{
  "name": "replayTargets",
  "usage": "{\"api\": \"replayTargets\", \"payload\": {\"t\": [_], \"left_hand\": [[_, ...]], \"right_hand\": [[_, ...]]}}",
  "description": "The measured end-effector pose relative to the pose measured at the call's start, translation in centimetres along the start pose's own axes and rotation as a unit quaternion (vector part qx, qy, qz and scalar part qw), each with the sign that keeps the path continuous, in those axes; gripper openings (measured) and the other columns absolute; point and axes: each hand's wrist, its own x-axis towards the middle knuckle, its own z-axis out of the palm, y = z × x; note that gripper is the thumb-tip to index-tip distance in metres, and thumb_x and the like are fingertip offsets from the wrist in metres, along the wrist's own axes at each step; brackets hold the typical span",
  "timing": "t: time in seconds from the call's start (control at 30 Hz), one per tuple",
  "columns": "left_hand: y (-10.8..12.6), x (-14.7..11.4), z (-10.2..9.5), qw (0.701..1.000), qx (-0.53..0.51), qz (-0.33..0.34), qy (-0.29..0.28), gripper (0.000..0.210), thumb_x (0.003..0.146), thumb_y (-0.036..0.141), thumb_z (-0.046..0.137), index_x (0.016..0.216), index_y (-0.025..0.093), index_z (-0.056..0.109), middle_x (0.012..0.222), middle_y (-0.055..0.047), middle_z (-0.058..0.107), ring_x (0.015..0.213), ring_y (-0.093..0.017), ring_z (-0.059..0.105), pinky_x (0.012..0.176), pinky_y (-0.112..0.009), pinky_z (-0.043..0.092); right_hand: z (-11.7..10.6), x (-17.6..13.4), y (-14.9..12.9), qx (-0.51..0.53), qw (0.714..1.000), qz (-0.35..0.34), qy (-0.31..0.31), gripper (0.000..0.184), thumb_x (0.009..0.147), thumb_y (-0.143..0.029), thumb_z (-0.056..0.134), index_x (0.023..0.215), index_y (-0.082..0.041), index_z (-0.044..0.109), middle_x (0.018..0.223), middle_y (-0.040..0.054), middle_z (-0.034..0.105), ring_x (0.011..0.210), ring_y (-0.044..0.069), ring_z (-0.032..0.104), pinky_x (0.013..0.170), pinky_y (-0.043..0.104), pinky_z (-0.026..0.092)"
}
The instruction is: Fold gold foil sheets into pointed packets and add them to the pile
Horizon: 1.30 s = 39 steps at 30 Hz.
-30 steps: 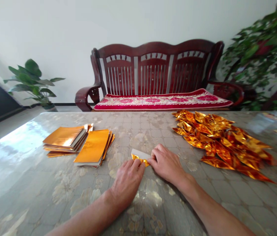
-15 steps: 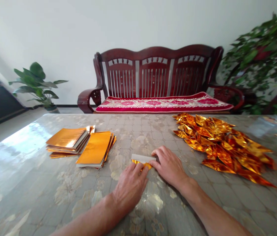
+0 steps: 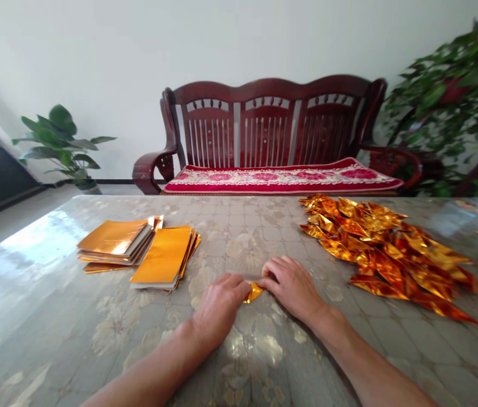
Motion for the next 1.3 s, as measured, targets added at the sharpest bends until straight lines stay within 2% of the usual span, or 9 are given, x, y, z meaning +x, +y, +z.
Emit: {"api": "replayTargets", "payload": {"t": [0.07, 0.13, 0.23, 0.3, 0.53, 0.73, 0.93, 1.1, 1.3], "left_hand": [[0.0, 0.3, 0.0, 1.0, -0.017, -0.024, 0.007, 0.019, 0.1, 0.023, 0.046, 0.092, 0.022, 0.064, 0.092, 0.0, 0.062, 0.087, -0.015, 0.061, 0.076, -0.024, 0.047], [0.0, 0.4, 0.0, 0.998, -0.032, -0.045, 0.028, 0.016, 0.098, 0.022, 0.047, 0.105, 0.024, 0.062, 0.103, -0.001, 0.061, 0.093, -0.015, 0.062, 0.079, -0.024, 0.049], [-0.1, 0.5, 0.0, 0.996, -0.021, -0.056, 0.063, 0.036, 0.094, 0.018, 0.053, 0.128, 0.028, 0.051, 0.125, -0.003, 0.056, 0.11, -0.017, 0.059, 0.088, -0.028, 0.05], [-0.2, 0.6, -0.2, 0.996, -0.006, -0.065, 0.065, 0.041, 0.092, 0.019, 0.056, 0.131, 0.028, 0.05, 0.127, -0.003, 0.055, 0.114, -0.018, 0.058, 0.091, -0.03, 0.05], [0.0, 0.3, -0.5, 0.995, 0.007, -0.086, 0.041, 0.006, 0.095, 0.026, 0.056, 0.098, 0.025, 0.061, 0.099, 0.002, 0.061, 0.094, -0.014, 0.062, 0.075, -0.023, 0.047], [0.2, 0.1, -0.3, 0.995, 0.054, -0.075, 0.021, 0.017, 0.099, 0.028, 0.049, 0.088, 0.023, 0.061, 0.094, 0.001, 0.062, 0.09, -0.014, 0.061, 0.07, -0.023, 0.044], [0.4, 0.2, -0.1, 0.993, 0.1, -0.068, 0.013, 0.018, 0.1, 0.025, 0.047, 0.088, 0.022, 0.06, 0.092, 0.0, 0.063, 0.09, -0.017, 0.059, 0.071, -0.026, 0.043], [1.3, 0.4, -0.4, 0.99, 0.121, -0.065, 0.017, 0.02, 0.094, 0.041, 0.058, 0.092, 0.021, 0.059, 0.095, -0.002, 0.062, 0.09, -0.021, 0.058, 0.075, -0.031, 0.045], [1.9, 0.1, -0.1, 0.986, 0.159, -0.04, 0.037, 0.015, 0.093, 0.038, 0.058, 0.094, 0.023, 0.058, 0.093, -0.003, 0.061, 0.088, -0.024, 0.056, 0.076, -0.036, 0.044]], "right_hand": [[0.0, -0.1, 0.0, 0.006, 1.0, -0.016, 0.0, 0.015, 0.084, -0.03, 0.074, 0.079, -0.023, 0.061, 0.08, -0.0028, 0.064, 0.082, 0.018, 0.052, 0.072, 0.03, 0.034], [0.0, -0.2, -0.1, 0.004, 0.999, -0.034, 0.005, 0.012, 0.086, -0.029, 0.072, 0.08, -0.023, 0.062, 0.081, -0.0019, 0.064, 0.084, 0.018, 0.052, 0.074, 0.031, 0.035], [-0.2, -0.4, -0.3, -0.008, 0.998, -0.055, 0.011, 0.01, 0.087, -0.028, 0.07, 0.082, -0.022, 0.063, 0.083, 0.0001, 0.063, 0.086, 0.019, 0.052, 0.075, 0.031, 0.035], [-0.3, -0.6, -0.5, -0.018, 0.998, -0.065, 0.012, 0.01, 0.088, -0.028, 0.069, 0.082, -0.022, 0.064, 0.084, 0.0013, 0.063, 0.086, 0.02, 0.051, 0.076, 0.031, 0.036], [-0.5, -0.8, -0.5, -0.054, 0.991, -0.12, 0.019, 0.017, 0.096, -0.031, 0.058, 0.083, -0.021, 0.066, 0.083, 0.0038, 0.062, 0.085, 0.02, 0.049, 0.075, 0.032, 0.034], [-0.9, -1.0, -0.3, -0.08, 0.982, -0.17, 0.009, 0.027, 0.1, -0.028, 0.047, 0.08, -0.021, 0.064, 0.081, 0.0038, 0.061, 0.081, 0.019, 0.047, 0.074, 0.033, 0.031], [-1.5, -1.1, -0.6, -0.043, 0.981, -0.19, -0.019, 0.025, 0.097, -0.027, 0.051, 0.079, -0.02, 0.066, 0.078, 0.0031, 0.06, 0.08, 0.018, 0.047, 0.074, 0.033, 0.031], [-0.9, -1.0, -0.4, -0.013, 0.989, -0.149, -0.015, 0.031, 0.097, -0.027, 0.051, 0.069, -0.019, 0.062, 0.072, 0.002, 0.058, 0.074, 0.016, 0.048, 0.072, 0.03, 0.033], [-0.6, -0.8, -0.5, 0.032, 0.999, -0.02, -0.029, 0.005, 0.086, -0.023, 0.065, 0.081, -0.022, 0.064, 0.08, -0.0012, 0.064, 0.08, 0.016, 0.055, 0.072, 0.027, 0.037]]}}
